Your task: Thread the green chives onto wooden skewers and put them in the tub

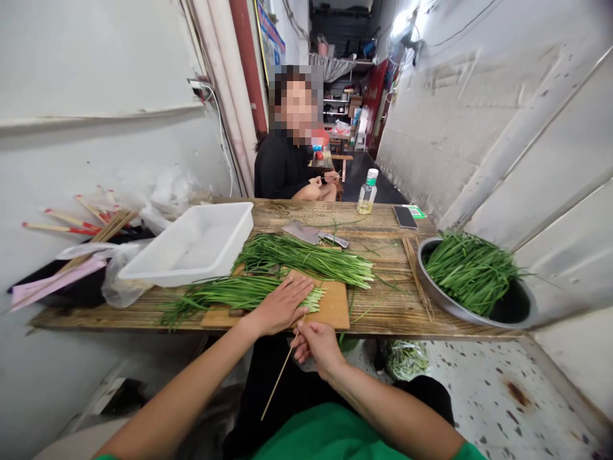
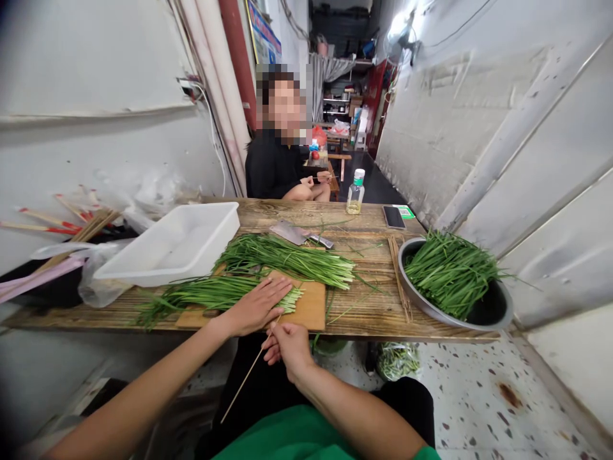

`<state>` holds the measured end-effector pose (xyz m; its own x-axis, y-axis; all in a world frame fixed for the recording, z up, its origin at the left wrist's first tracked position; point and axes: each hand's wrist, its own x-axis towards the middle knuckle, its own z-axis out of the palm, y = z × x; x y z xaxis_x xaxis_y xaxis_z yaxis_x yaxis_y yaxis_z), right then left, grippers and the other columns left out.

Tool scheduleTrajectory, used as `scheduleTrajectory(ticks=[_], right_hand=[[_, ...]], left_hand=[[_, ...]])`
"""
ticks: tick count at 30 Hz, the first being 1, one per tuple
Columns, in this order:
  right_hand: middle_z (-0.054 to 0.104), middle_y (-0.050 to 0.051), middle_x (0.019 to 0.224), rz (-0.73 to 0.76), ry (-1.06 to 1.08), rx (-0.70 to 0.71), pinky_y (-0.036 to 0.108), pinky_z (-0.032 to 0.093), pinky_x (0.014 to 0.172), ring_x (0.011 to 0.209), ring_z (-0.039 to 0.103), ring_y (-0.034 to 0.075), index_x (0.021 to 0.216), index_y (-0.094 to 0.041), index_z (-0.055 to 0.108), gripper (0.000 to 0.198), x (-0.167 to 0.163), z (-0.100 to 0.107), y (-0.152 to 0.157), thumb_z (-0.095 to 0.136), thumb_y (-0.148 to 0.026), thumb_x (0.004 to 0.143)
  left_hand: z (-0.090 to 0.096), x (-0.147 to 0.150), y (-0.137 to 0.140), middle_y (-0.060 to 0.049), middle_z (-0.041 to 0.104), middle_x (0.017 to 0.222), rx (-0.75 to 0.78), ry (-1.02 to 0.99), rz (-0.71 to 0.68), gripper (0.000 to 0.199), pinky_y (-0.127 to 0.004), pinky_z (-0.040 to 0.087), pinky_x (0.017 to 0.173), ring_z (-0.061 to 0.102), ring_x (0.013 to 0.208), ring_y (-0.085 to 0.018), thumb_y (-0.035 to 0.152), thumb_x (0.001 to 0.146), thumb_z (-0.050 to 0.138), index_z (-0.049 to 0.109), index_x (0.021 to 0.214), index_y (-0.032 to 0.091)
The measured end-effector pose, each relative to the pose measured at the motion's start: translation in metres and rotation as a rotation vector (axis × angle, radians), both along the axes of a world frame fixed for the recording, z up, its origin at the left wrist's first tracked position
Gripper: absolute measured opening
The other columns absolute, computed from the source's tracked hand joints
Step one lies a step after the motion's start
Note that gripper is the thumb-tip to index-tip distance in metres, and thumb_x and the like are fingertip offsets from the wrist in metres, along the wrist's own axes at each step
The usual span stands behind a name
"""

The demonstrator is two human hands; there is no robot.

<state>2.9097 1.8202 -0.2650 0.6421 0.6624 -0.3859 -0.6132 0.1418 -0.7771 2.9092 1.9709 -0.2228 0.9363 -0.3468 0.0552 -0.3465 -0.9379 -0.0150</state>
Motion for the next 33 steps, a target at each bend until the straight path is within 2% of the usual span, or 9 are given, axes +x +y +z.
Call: scheduleTrajectory(ticks=[8, 15, 20, 24, 29, 33], right_hand=[[0.065, 0.006, 0.061, 0.229, 0.03, -0.028, 0.015, 0.038, 0.032, 0.034, 0.052, 0.007, 0.073, -0.01, 0.053, 0.048, -0.019, 0.009, -0.01, 0.064, -0.054, 0.06], [0.06, 0.002, 0.051, 0.185, 0.037, 0.009, 0.016, 0.037, 0.03, 0.033, 0.049, 0.008, 0.072, -0.013, 0.048, 0.052, -0.032, 0.01, -0.005, 0.061, -0.061, 0.058], [0.058, 0.0, 0.047, 0.14, 0.031, -0.019, 0.016, 0.035, 0.028, 0.03, 0.048, 0.008, 0.07, -0.015, 0.045, 0.052, -0.028, 0.003, -0.001, 0.058, -0.064, 0.057], [0.057, 0.0, 0.046, 0.137, 0.03, -0.017, 0.017, 0.034, 0.028, 0.029, 0.048, 0.009, 0.07, -0.016, 0.044, 0.05, -0.024, -0.001, 0.0, 0.055, -0.063, 0.061], [0.056, -0.001, 0.043, 0.109, 0.025, -0.023, 0.017, 0.034, 0.026, 0.028, 0.047, 0.009, 0.07, -0.016, 0.043, 0.047, -0.018, -0.002, 0.001, 0.053, -0.062, 0.064], [0.054, -0.003, 0.041, 0.1, 0.008, -0.025, 0.015, 0.032, 0.025, 0.025, 0.044, 0.008, 0.069, -0.016, 0.042, 0.044, -0.016, 0.0, 0.002, 0.051, -0.06, 0.065]], left_hand=[[-0.004, -0.008, -0.007, -0.007, 0.03, 0.138, -0.054, -0.093, 0.088, 0.053, -0.035, 0.011, 0.106, 0.022, 0.128, -0.017, 0.041, 0.088, 0.026, 0.024, 0.135, 0.018], [0.001, -0.011, -0.019, -0.008, 0.043, 0.129, -0.109, -0.113, 0.186, 0.057, -0.038, 0.013, 0.105, 0.034, 0.122, -0.019, 0.048, 0.084, 0.032, 0.028, 0.133, 0.018], [0.0, -0.006, -0.027, -0.007, 0.035, 0.135, -0.091, -0.14, 0.188, 0.054, -0.04, 0.01, 0.106, 0.026, 0.126, -0.019, 0.045, 0.086, 0.03, 0.028, 0.133, 0.019], [-0.005, 0.0, -0.03, -0.007, 0.036, 0.134, -0.089, -0.151, 0.184, 0.05, -0.041, 0.008, 0.106, 0.024, 0.127, -0.019, 0.04, 0.087, 0.027, 0.03, 0.132, 0.018], [-0.01, 0.005, -0.03, -0.01, 0.031, 0.137, -0.076, -0.161, 0.214, 0.052, -0.039, 0.012, 0.106, 0.022, 0.128, -0.021, 0.039, 0.087, 0.03, 0.029, 0.132, 0.014], [-0.01, 0.009, -0.03, -0.009, 0.033, 0.136, -0.067, -0.137, 0.194, 0.051, -0.039, 0.015, 0.106, 0.024, 0.127, -0.02, 0.039, 0.087, 0.029, 0.03, 0.132, 0.015]])
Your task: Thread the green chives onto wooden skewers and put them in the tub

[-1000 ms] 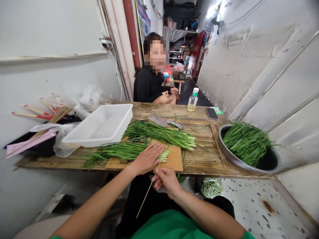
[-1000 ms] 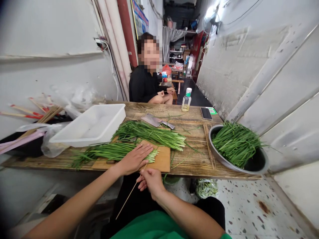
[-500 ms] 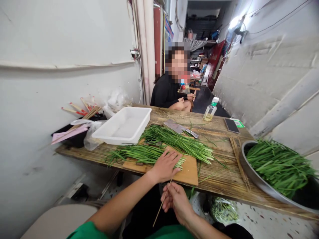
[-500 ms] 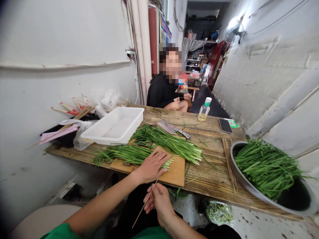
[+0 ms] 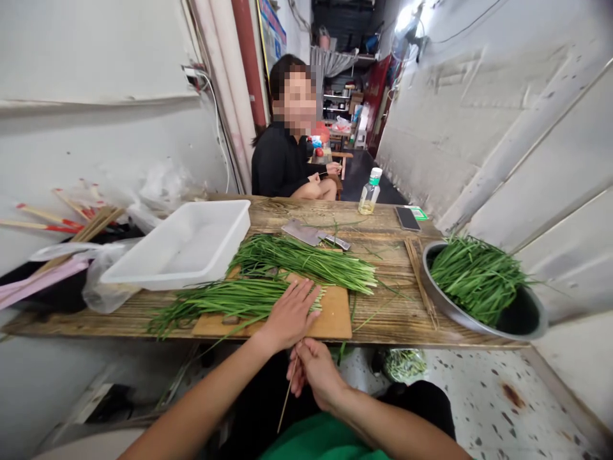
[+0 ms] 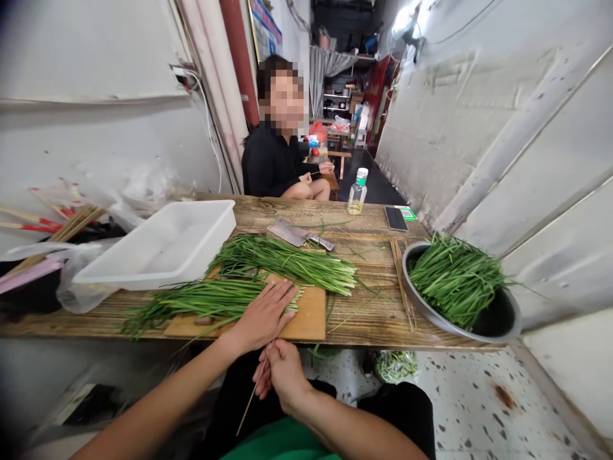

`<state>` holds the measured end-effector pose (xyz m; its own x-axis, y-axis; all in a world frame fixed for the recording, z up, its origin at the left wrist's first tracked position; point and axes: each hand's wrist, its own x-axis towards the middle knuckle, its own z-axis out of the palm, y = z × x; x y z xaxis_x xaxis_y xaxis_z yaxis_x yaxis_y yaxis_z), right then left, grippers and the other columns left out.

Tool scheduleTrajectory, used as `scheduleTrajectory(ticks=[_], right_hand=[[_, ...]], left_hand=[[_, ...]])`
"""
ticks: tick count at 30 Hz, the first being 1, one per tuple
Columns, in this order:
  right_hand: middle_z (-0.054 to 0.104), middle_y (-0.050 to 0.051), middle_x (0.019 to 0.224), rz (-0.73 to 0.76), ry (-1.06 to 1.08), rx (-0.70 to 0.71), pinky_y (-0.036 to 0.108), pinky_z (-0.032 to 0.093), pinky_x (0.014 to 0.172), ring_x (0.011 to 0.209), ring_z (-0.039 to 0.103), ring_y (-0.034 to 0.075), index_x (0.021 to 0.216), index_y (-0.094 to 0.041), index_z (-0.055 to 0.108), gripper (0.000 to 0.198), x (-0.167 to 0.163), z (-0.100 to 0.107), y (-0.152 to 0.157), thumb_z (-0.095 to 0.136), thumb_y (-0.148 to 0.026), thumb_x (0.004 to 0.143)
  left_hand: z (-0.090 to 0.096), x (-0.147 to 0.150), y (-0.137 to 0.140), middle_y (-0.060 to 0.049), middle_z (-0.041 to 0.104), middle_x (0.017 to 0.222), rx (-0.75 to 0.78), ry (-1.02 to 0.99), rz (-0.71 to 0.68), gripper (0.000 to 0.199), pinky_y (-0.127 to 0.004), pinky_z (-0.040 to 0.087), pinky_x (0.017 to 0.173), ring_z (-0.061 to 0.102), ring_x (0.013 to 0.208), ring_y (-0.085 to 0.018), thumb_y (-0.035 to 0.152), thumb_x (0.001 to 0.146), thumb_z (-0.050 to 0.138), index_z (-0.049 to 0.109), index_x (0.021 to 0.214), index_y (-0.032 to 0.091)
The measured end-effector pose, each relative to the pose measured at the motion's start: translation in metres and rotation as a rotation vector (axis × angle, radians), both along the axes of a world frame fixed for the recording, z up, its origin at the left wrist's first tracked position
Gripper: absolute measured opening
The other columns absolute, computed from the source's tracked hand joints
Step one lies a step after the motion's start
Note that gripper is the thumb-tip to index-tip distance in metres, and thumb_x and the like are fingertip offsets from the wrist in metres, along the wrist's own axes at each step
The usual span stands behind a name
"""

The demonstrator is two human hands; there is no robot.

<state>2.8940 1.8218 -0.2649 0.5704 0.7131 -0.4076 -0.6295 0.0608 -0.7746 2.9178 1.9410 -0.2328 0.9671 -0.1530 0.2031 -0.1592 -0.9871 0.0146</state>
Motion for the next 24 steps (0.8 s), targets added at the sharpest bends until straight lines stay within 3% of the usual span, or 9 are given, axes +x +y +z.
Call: scheduleTrajectory(ticks=[10, 20, 24], right_hand=[[0.055, -0.002, 0.04, -0.056, -0.021, -0.01, 0.014, 0.03, 0.024, 0.025, 0.043, 0.007, 0.068, -0.015, 0.044, 0.032, 0.0, -0.0026, 0.0064, 0.047, -0.047, 0.073], [0.056, -0.001, 0.041, -0.062, -0.013, 0.005, 0.015, 0.031, 0.025, 0.026, 0.044, 0.007, 0.068, -0.014, 0.045, 0.035, 0.0016, 0.0005, 0.0087, 0.051, -0.049, 0.07], [0.055, -0.001, 0.042, -0.039, -0.069, 0.017, 0.015, 0.032, 0.026, 0.027, 0.045, 0.007, 0.068, -0.014, 0.044, 0.044, -0.0016, 0.0011, 0.0043, 0.052, -0.058, 0.066]], left_hand=[[-0.0019, 0.0031, -0.0003, -0.009, 0.033, 0.136, 0.003, 0.044, 0.003, 0.048, -0.038, 0.017, 0.106, 0.024, 0.127, -0.019, 0.037, 0.089, 0.025, 0.032, 0.131, 0.015], [-0.004, 0.0031, -0.0018, -0.01, 0.035, 0.135, 0.008, 0.063, 0.034, 0.049, -0.039, 0.019, 0.105, 0.026, 0.126, -0.019, 0.038, 0.087, 0.028, 0.034, 0.13, 0.015], [0.0051, -0.0049, -0.0054, -0.01, 0.03, 0.137, -0.007, -0.004, 0.045, 0.055, -0.041, 0.019, 0.105, 0.022, 0.128, -0.022, 0.042, 0.084, 0.036, 0.031, 0.132, 0.016]])
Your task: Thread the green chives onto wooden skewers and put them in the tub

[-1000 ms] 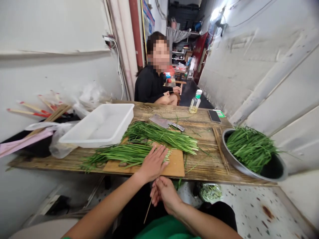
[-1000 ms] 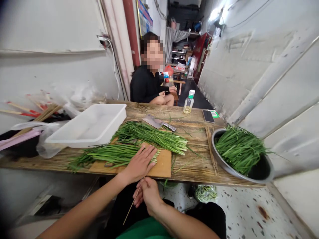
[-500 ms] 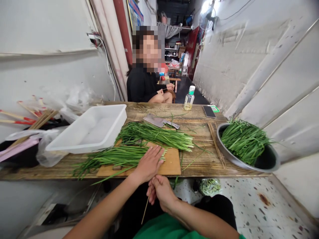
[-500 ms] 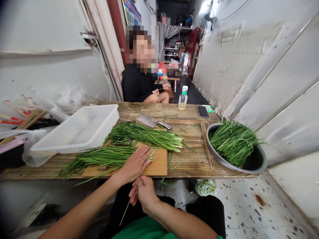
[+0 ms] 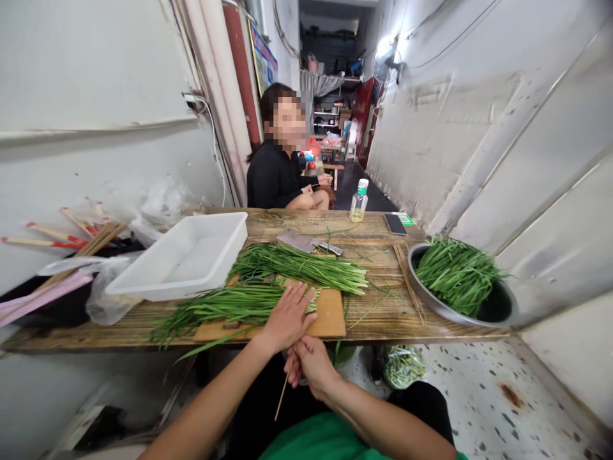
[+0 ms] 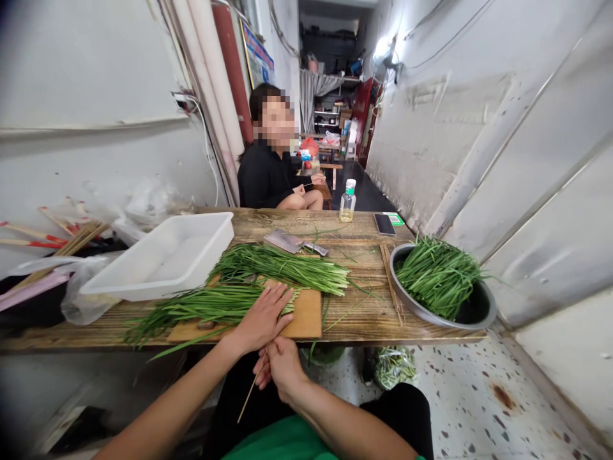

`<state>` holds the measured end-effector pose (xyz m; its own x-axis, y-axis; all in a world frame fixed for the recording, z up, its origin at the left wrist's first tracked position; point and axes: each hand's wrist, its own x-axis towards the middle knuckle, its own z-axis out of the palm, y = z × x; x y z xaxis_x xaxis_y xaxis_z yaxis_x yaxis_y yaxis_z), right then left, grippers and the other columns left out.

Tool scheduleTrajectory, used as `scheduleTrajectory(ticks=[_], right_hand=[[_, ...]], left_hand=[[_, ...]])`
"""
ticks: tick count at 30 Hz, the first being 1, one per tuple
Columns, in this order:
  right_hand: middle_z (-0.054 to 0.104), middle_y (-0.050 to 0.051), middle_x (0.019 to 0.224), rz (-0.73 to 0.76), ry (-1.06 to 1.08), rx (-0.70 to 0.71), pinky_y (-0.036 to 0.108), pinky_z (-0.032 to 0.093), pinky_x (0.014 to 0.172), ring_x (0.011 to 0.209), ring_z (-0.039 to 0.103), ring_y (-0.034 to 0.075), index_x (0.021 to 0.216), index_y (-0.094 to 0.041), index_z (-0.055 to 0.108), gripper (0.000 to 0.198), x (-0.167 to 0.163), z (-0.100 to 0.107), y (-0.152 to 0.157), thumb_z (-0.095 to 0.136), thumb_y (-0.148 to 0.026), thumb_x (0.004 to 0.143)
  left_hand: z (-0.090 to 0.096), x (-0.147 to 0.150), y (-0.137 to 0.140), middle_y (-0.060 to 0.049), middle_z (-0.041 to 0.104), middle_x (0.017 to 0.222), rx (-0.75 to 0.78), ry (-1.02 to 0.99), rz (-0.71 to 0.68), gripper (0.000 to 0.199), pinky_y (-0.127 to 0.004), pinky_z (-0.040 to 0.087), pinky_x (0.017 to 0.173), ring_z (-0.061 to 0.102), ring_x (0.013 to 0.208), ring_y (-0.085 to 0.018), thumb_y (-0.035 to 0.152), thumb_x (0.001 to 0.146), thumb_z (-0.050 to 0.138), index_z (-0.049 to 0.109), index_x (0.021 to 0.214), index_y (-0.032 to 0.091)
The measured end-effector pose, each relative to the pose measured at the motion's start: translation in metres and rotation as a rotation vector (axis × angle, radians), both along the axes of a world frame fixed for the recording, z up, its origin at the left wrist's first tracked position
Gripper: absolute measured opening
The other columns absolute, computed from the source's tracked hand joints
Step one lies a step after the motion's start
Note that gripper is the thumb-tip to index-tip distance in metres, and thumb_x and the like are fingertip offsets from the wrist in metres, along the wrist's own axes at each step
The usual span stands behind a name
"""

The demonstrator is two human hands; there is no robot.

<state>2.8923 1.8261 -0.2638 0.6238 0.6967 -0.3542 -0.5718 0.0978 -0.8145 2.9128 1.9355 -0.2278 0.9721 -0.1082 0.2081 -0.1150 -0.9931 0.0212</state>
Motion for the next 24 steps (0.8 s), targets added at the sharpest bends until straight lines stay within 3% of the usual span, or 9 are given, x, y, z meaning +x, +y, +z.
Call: scheduleTrajectory(ticks=[3, 7, 10, 16, 24], right_hand=[[0.053, -0.003, 0.043, -0.014, -0.094, 0.014, 0.015, 0.033, 0.027, 0.028, 0.044, 0.006, 0.069, -0.015, 0.043, 0.053, -0.004, 0.002, -0.005, 0.048, -0.067, 0.062], [0.049, -0.005, 0.043, 0.04, -0.32, 0.005, 0.013, 0.027, 0.026, 0.027, 0.038, 0.004, 0.068, -0.016, 0.043, 0.053, -0.004, 0.018, -0.013, 0.04, -0.068, 0.069], [0.047, -0.005, 0.044, 0.128, -0.51, 0.008, 0.012, 0.025, 0.028, 0.028, 0.037, 0.003, 0.068, -0.015, 0.045, 0.048, -0.003, 0.045, -0.018, 0.036, -0.062, 0.077], [0.049, -0.003, 0.049, 0.285, -0.767, 0.092, 0.012, 0.028, 0.035, 0.034, 0.038, 0.003, 0.07, -0.016, 0.046, 0.035, -0.014, 0.103, -0.03, 0.031, -0.042, 0.088], [0.05, -0.003, 0.048, 0.363, -1.079, 0.313, 0.011, 0.031, 0.041, 0.036, 0.038, 0.002, 0.071, -0.015, 0.047, 0.025, -0.014, 0.148, -0.058, 0.031, -0.023, 0.089]], left_hand=[[0.017, -0.021, -0.004, -0.01, 0.021, 0.141, -0.013, -0.146, 0.074, 0.056, -0.047, 0.012, 0.105, 0.014, 0.13, -0.024, 0.038, 0.084, 0.038, 0.024, 0.134, 0.018], [0.037, -0.055, -0.002, -0.01, 0.017, 0.142, -0.062, -0.252, 0.103, 0.065, -0.048, 0.011, 0.105, 0.012, 0.13, -0.025, 0.032, 0.082, 0.04, 0.01, 0.138, 0.016], [0.037, -0.064, 0.009, -0.014, 0.017, 0.141, -0.137, -0.39, 0.212, 0.08, -0.049, 0.016, 0.104, 0.015, 0.129, -0.027, 0.035, 0.077, 0.047, 0.001, 0.138, 0.012], [0.029, -0.061, 0.04, -0.018, 0.027, 0.136, -0.247, -0.778, 0.457, 0.093, -0.047, 0.027, 0.101, 0.024, 0.126, -0.03, 0.036, 0.068, 0.062, 0.005, 0.137, 0.011], [0.046, -0.074, 0.055, -0.017, 0.044, 0.125, -0.344, -0.877, 0.411, 0.093, -0.038, 0.038, 0.092, 0.043, 0.114, -0.025, 0.028, 0.068, 0.062, 0.002, 0.137, 0.014]])
